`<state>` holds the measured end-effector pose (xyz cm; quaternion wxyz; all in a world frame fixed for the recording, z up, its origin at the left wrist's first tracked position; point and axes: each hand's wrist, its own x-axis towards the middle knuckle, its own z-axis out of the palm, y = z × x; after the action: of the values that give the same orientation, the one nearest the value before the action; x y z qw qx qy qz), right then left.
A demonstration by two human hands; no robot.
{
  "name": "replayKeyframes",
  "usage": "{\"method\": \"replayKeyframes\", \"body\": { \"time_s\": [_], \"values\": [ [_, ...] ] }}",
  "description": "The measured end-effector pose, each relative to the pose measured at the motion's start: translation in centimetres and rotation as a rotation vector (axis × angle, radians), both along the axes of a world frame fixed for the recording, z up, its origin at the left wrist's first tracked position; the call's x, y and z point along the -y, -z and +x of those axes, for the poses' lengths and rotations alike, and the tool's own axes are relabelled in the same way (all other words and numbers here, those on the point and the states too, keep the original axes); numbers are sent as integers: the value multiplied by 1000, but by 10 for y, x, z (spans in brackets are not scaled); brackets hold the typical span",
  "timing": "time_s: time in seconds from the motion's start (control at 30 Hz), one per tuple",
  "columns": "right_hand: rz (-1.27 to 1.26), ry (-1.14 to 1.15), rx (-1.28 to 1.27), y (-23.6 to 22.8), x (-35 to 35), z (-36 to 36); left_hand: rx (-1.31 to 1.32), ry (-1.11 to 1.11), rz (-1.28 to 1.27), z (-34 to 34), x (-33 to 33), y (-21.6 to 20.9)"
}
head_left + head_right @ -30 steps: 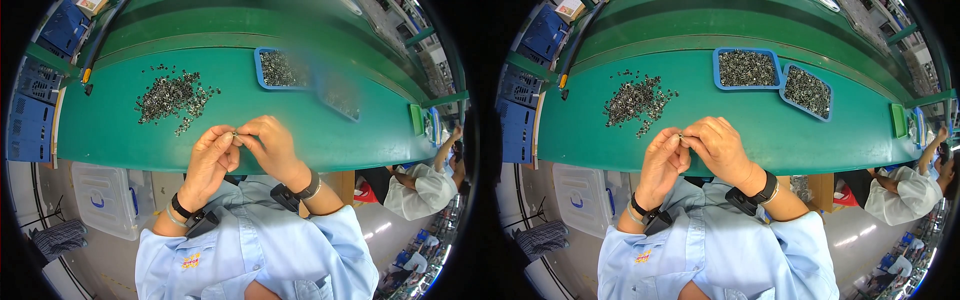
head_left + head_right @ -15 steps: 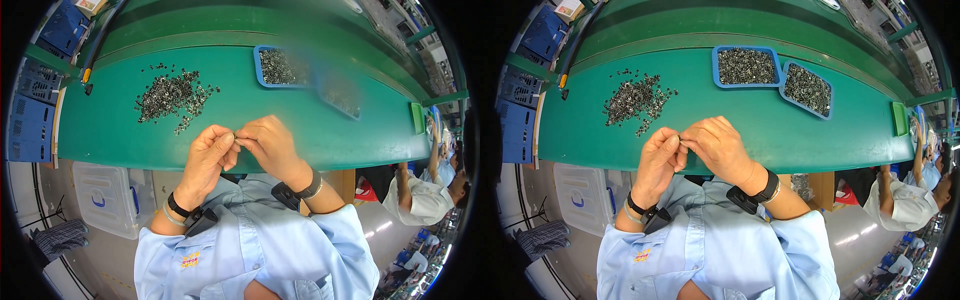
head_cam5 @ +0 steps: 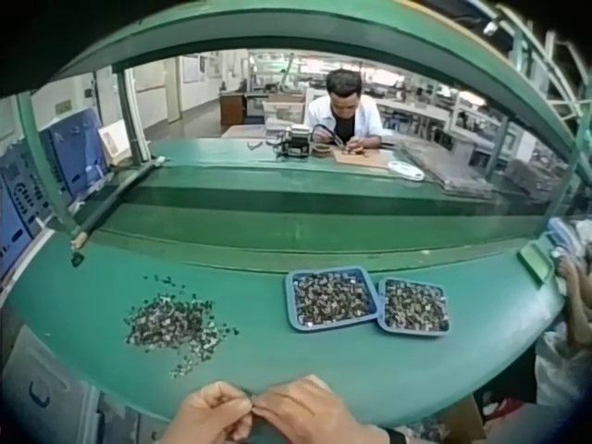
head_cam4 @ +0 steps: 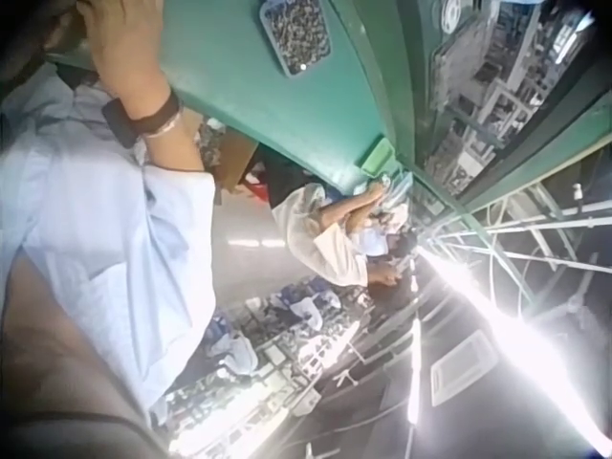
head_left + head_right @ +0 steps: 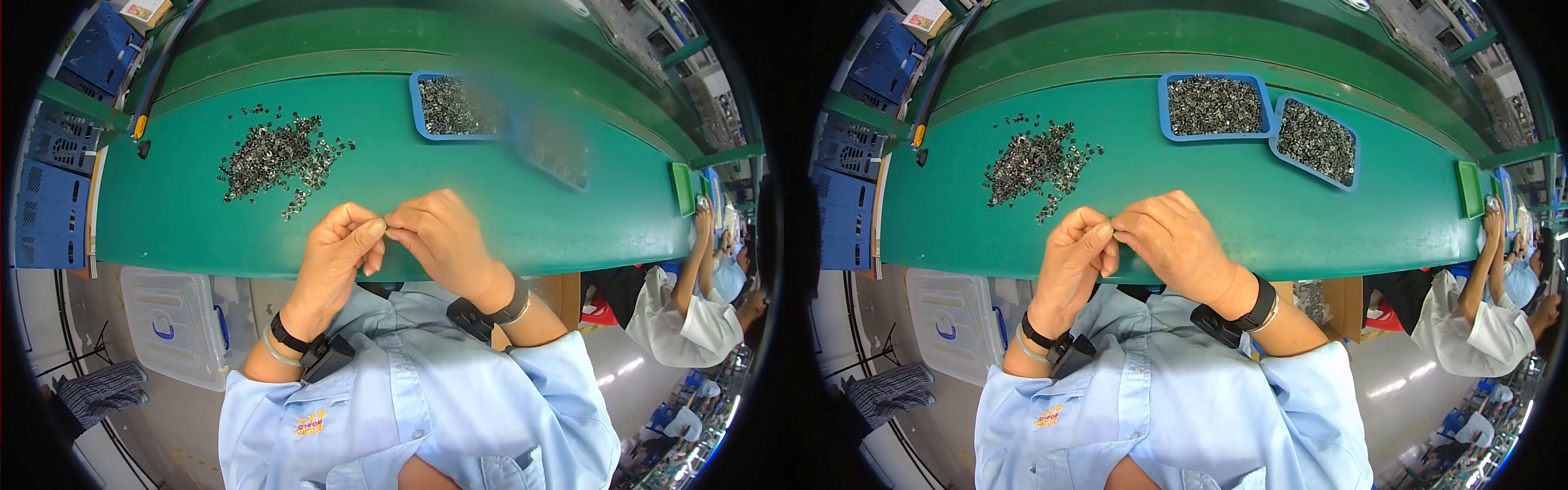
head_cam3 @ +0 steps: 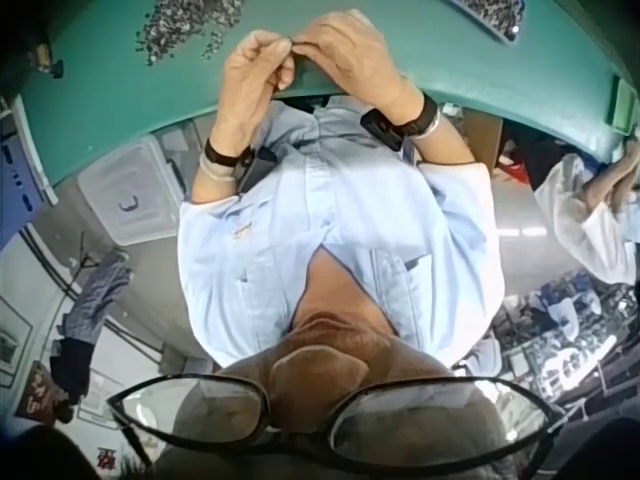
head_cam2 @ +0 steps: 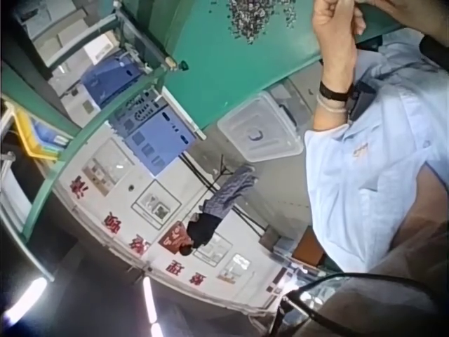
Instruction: Assemble small metal components on a factory production line.
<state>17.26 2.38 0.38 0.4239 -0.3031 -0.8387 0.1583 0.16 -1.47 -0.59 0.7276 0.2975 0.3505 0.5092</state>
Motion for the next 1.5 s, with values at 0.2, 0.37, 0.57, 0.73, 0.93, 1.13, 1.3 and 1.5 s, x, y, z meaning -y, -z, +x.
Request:
{"method": "replayKeyframes", "body": {
  "time_s": [0.2, 0.37, 0.57, 0.73, 0.93, 1.13, 1.3, 1.5],
  "values": [
    [-24, -18, -54, -2, -3, -1, -63, -62, 5, 1, 1, -20],
    [-313, -72, -306, 1, 4, -4, 321, 62, -86, 2, 3, -15],
    [-397, -119, -397, 0, 5, -6, 389, 93, -81, 5, 3, -6],
    [-352, -139, -369, 2, 4, -6, 341, 90, -59, 5, 3, -7],
    [-301, -141, -312, 1, 3, -5, 305, 92, -68, 3, 3, -12],
    [-283, -140, -296, 4, 3, -5, 199, 94, -54, -1, 1, -15],
    [-299, -112, -328, 9, 4, -7, 51, 46, -55, 0, 1, -19],
    [-441, -111, -396, 8, 7, -7, 181, 31, -80, 3, 3, -18]
  ]
}}
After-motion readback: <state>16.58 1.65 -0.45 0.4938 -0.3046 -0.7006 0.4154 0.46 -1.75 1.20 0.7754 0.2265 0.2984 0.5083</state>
